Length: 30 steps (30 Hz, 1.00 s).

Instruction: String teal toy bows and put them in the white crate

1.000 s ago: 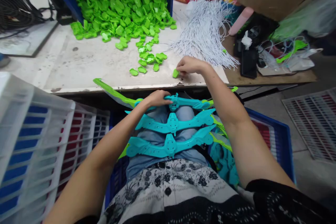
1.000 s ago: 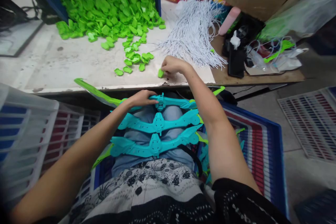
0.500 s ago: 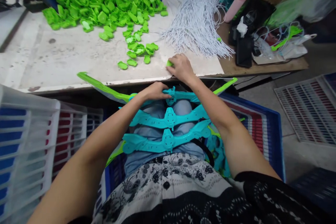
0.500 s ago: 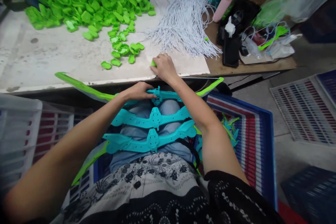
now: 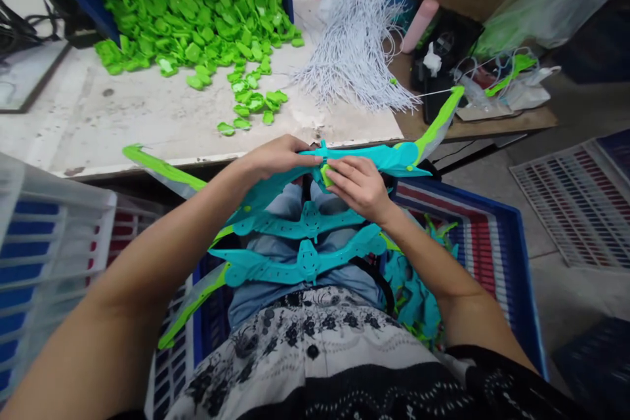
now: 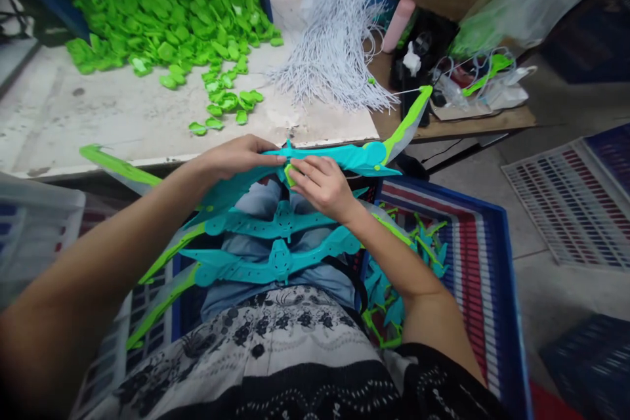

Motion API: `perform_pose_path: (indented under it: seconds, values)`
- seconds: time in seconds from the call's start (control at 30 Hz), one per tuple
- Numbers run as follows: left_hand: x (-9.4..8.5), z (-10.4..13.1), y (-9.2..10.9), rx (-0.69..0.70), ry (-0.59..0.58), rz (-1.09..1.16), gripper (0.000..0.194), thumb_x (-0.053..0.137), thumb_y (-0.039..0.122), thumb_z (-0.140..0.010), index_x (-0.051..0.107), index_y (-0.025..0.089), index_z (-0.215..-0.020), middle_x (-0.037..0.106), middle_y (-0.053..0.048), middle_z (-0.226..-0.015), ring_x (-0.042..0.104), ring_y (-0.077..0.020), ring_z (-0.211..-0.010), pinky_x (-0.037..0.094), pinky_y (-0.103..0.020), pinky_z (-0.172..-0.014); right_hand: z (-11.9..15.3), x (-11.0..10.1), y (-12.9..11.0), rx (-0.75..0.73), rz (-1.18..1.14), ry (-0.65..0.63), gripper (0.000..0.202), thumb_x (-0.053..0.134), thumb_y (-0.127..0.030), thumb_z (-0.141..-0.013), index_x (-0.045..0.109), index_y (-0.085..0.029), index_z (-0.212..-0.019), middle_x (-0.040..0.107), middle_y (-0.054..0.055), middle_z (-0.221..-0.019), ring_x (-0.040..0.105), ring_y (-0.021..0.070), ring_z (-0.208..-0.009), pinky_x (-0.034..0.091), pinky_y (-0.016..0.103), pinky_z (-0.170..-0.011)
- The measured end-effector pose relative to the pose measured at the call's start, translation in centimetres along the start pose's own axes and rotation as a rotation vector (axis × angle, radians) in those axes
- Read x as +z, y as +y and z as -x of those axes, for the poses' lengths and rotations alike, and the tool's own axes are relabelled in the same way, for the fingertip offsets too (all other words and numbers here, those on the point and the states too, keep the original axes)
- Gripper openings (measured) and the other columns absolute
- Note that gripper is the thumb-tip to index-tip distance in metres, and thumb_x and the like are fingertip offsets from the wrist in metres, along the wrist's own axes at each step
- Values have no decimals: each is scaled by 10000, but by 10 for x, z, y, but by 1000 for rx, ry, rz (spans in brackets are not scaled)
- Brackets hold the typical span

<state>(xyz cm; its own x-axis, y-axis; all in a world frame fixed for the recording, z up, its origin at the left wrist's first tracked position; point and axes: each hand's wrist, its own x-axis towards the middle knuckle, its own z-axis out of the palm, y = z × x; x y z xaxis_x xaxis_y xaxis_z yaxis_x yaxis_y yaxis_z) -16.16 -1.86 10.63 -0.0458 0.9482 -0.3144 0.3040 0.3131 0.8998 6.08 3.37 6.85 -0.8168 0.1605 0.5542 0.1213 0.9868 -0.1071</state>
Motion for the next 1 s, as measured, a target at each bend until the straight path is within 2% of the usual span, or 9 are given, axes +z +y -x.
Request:
perform_pose_path:
  seconds: [0.17, 0.33, 0.47, 0.57, 0.67, 0.73, 0.8, 0.9, 1.0]
  values:
    - [11, 9, -6, -4, -136, -1, 370, 694, 508, -683, 703, 155, -792, 636, -31, -626, 555, -153, -541, 398, -241, -492, 3, 1, -2, -25, 26, 0, 286, 528, -285, -910, 623, -188, -1161, 628, 98, -1222, 514, 233, -1123, 441, 421, -905]
    - [20, 19, -5, 33, -119, -27, 422, 716, 531, -667, 678, 136, -813, 609, -20, -624, 528, -125, -525, 364, -225, -483, 7, 0, -6, 83, -16, 32, 235, 556, -401, -883, 661, -272, -1050, 591, 48, -1225, 443, 248, -1236, 324, 508, -1059]
    - [27, 25, -5, 72, -41, -14, 420, 718, 514, -674, 668, 133, -846, 594, -7, -624, 505, -106, -504, 351, -216, -472, 10, 3, -20, 323, -30, 157, 293, 601, -468, -834, 636, -239, -1014, 531, 75, -1250, 382, 287, -1303, 222, 556, -1115]
    - [31, 29, 0, 94, 50, 31, 430, 705, 519, -687, 658, 133, -870, 581, 0, -596, 493, -105, -469, 349, -212, -443, 8, 10, -36, 639, -109, 348, 428, 675, -489, -756, 591, -192, -1054, 511, 129, -1250, 406, 301, -1268, 278, 538, -1095]
    - [34, 35, 7, 153, 108, 56, 416, 700, 503, -698, 647, 132, -878, 590, 1, -618, 506, -106, -461, 378, -213, -442, 3, 18, -46, 883, -547, 459, 554, 705, -505, -712, 533, -202, -1143, 583, 105, -1153, 526, 251, -1133, 427, 466, -996]
    - [36, 40, 11, 183, 129, 24, 422, 704, 486, -696, 645, 133, -919, 608, -1, -652, 528, -112, -475, 399, -214, -453, -1, 23, -48, 912, -958, 435, 533, 685, -510, -729, 533, -214, -1146, 634, 63, -1080, 593, 205, -1026, 496, 397, -913]
    - [37, 44, 13, 200, 144, -29, 426, 707, 464, -693, 644, 136, -958, 621, -2, -671, 551, -119, -494, 410, -212, -464, -4, 24, -49, 913, -1172, 413, 421, 677, -490, -746, 591, -203, -1041, 667, 31, -987, 624, 170, -924, 521, 337, -849]
    - [35, 45, 15, 224, 123, -74, 410, 693, 453, -708, 639, 131, -955, 631, -11, -691, 566, -125, -510, 417, -211, -468, -5, 21, -47, 917, -1055, 429, 321, 703, -455, -734, 636, -165, -855, 662, 1, -809, 612, 135, -772, 521, 273, -747]
    - [34, 46, 23, 246, 127, -134, 415, 643, 484, -757, 636, 117, -951, 648, -32, -736, 588, -141, -546, 455, -236, -510, -8, 13, -44, 891, -851, 445, 341, 692, -468, -734, 641, -141, -817, 634, -9, -728, 585, 126, -707, 506, 247, -674]
